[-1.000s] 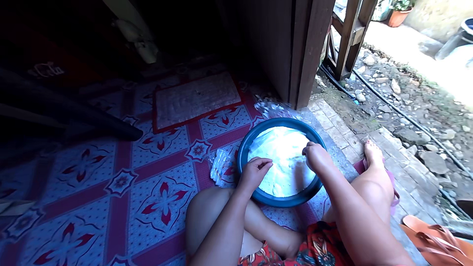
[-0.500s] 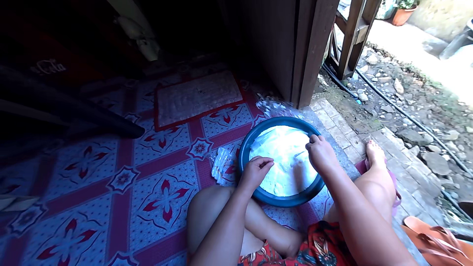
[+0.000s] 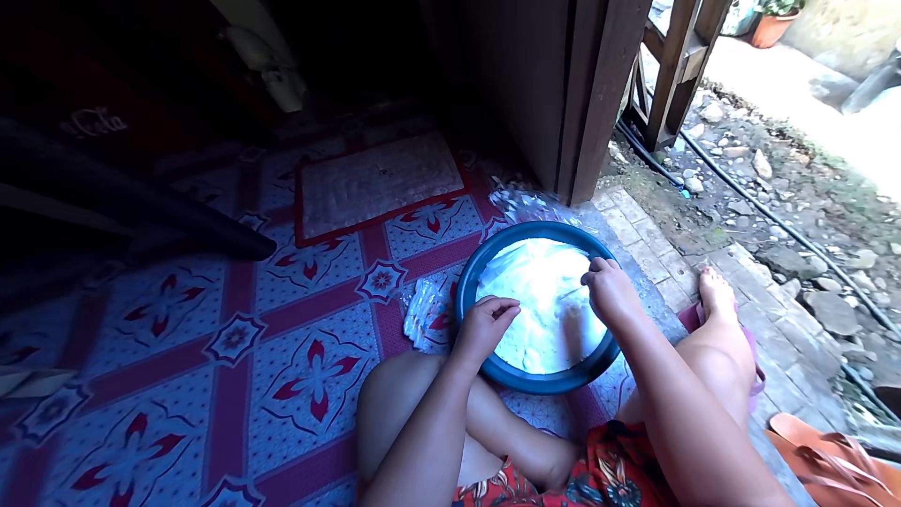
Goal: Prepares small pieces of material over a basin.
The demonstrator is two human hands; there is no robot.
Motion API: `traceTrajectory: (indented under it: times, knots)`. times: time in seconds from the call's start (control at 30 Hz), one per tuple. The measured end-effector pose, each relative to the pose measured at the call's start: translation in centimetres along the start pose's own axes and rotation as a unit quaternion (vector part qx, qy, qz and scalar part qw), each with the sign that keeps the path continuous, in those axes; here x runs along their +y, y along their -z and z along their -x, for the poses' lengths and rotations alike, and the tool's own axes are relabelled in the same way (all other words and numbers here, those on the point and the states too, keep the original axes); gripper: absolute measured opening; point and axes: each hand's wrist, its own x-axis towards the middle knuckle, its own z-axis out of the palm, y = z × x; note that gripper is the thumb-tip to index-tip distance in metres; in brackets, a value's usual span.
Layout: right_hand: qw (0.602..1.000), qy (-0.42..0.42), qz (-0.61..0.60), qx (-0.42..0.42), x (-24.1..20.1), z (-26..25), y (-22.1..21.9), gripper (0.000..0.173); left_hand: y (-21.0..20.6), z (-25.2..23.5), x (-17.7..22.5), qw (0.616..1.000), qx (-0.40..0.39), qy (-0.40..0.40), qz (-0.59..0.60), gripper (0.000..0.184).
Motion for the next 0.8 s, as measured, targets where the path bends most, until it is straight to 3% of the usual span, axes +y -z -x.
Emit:
traceTrajectory:
  times: [0.23, 0.5, 0.8]
  knots:
    - [0.999, -0.035, 0.034, -0.009, 0.1, 0.3, 0.5, 0.022, -0.1, 0.1, 0.5, 1.000, -0.010, 0.008, -0.006, 0.017]
    - [0.990, -0.093, -0.055, -0.090, 1.8, -1.4, -2.5, 0.022, -0.1, 0.0, -0.1, 1.000, -0.006, 0.013, 0.000, 0.017]
    - [0.989, -0.106, -0.084, -0.064, 3.0, -1.1, -1.5, 0.021, 0.2, -0.3, 2.1, 0.995, -0.038, 0.093, -0.026, 0.019]
